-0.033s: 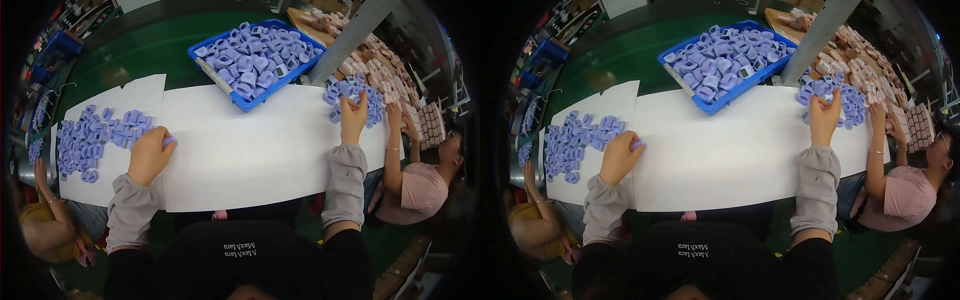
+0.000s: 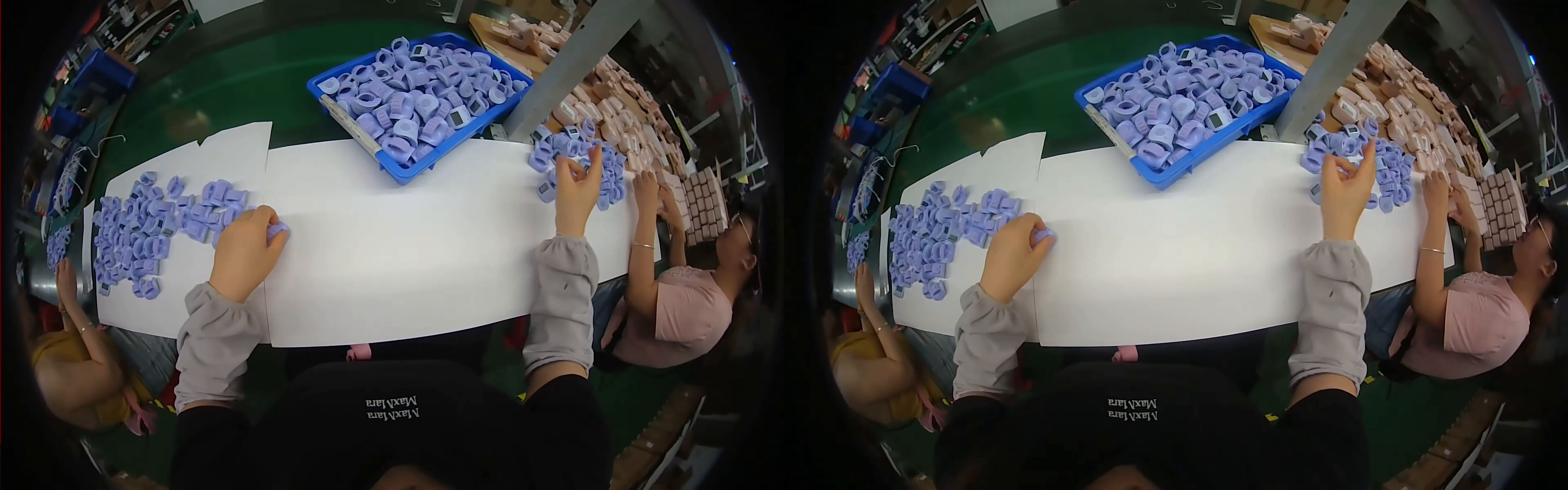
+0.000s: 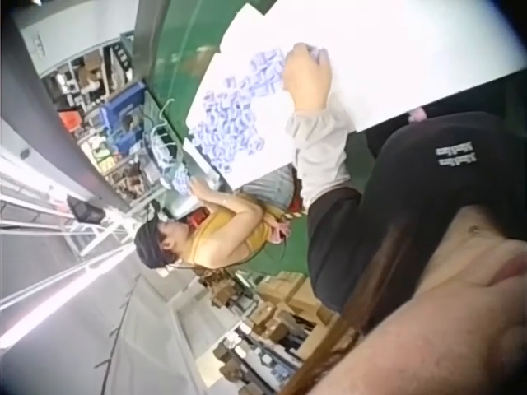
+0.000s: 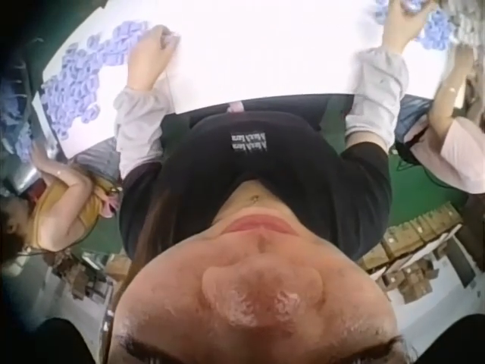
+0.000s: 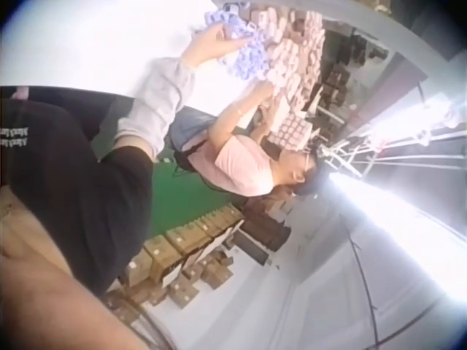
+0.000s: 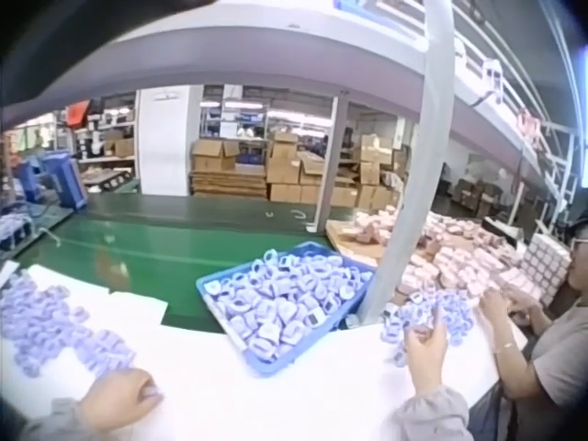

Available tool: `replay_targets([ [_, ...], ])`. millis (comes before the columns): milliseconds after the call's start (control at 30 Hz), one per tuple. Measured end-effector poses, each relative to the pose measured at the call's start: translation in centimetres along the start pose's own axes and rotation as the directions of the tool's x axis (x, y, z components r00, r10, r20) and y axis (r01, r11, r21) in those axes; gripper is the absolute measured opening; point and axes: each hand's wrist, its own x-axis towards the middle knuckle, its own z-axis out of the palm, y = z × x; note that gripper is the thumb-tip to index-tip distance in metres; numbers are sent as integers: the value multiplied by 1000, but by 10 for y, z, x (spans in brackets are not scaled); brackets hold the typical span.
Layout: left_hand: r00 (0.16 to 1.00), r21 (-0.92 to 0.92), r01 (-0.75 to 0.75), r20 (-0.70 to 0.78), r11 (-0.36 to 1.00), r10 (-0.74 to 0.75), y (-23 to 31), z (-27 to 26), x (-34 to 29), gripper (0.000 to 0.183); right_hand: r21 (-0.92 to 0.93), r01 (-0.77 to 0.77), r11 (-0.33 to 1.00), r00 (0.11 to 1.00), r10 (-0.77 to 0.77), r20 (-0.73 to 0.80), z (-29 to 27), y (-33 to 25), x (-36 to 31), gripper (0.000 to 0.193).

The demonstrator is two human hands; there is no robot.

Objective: The worker is inspecting small purple plastic electronic components and placing them into a blue storage bin while using a handheld digital counter.

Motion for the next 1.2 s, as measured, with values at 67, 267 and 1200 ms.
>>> replay_targets([
  [67, 999, 38, 22, 47, 999, -24, -3, 1, 5, 20, 39, 251, 967, 968, -252, 3, 20, -8, -13, 61],
  [267, 993, -267, -106, 29, 958, 118, 27, -3, 38, 18, 302, 186, 935, 633, -349, 691, 83, -59, -105, 25],
  [1200, 979, -993, 71, 87, 92, 182, 71, 74, 40, 32, 257, 479, 839, 656, -537, 530, 111, -68, -123, 43],
])
